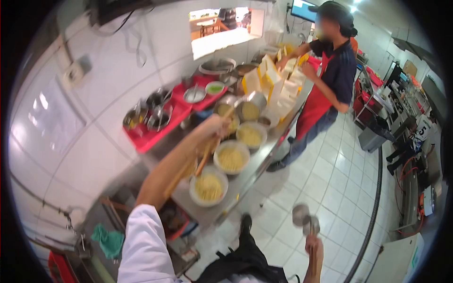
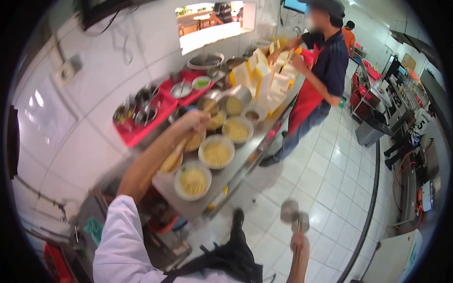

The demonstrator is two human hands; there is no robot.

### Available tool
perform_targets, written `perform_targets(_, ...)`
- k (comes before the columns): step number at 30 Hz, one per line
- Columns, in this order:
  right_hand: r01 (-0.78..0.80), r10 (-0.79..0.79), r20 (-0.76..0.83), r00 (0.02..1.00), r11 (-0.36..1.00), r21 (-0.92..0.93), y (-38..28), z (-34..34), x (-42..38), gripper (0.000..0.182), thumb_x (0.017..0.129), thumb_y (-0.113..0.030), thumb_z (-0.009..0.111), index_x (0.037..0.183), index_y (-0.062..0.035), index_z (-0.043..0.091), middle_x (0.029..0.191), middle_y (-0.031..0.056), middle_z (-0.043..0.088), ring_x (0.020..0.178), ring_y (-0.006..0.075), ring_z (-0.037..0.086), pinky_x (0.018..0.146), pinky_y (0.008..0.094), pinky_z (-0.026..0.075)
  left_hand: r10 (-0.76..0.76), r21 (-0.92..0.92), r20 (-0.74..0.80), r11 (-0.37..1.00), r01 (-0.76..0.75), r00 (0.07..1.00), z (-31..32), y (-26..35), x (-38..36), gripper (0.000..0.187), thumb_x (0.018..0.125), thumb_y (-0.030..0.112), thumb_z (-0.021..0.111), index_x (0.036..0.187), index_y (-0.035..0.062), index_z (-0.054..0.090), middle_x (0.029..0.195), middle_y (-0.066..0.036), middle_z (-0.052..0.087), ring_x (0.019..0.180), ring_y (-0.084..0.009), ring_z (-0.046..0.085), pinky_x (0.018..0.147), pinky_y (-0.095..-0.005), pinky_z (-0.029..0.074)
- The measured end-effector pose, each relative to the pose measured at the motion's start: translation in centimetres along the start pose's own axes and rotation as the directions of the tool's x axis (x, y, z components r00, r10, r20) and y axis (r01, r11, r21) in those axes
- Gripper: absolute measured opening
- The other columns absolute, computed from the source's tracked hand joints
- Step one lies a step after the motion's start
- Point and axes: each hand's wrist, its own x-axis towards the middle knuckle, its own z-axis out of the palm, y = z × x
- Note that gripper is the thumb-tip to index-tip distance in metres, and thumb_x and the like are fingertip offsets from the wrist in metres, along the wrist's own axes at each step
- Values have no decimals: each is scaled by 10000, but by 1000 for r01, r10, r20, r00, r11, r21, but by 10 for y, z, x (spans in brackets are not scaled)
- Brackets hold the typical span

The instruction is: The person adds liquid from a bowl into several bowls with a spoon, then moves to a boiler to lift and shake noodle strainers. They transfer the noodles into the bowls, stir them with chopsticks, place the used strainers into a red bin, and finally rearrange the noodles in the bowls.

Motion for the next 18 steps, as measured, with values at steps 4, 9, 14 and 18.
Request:
perform_targets(4, 112, -156, -251, 955, 977, -179, -17, 26, 21, 243, 849, -91, 414, 613, -117, 361, 448, -36, 306, 343, 66, 300, 345, 212, 286, -118, -203, 180, 967, 154, 977, 30, -13, 80, 122, 878, 144, 463, 780, 93, 412, 587, 24, 343, 410, -61, 328, 326, -209, 271)
perform_targets(9, -11, -181, -412, 893, 907, -422, -24, 110, 45, 247, 833, -41, 434, 609, -114, 361, 449, -37, 311, 335, 57, 297, 318, 191, 280, -120, -5, 90, 993, 121, 989, 30, -36, 129, 72, 878, 130, 450, 834, 78, 426, 587, 19, 371, 398, -62, 354, 328, -219, 301)
perform_targets(14, -24, -137, -330, 934, 897, -441, -44, 151, 81, 108, 844, -37, 441, 765, -111, 452, 458, -50, 317, 325, 50, 289, 316, 205, 309, 15, 22, 104, 1000, -17, 994, 32, -81, 153, 48, 855, 85, 447, 878, 42, 446, 598, -1, 427, 405, -79, 392, 338, -237, 318)
perform_targets(18, -32, -194, -337, 921, 826, -562, -43, 196, 102, 114, 842, -38, 455, 762, -119, 445, 468, -50, 319, 319, 41, 284, 304, 185, 285, -16, 52, 54, 999, 13, 998, 35, -79, 169, 70, 837, 72, 441, 893, 35, 460, 599, -8, 427, 435, -74, 412, 385, -231, 344)
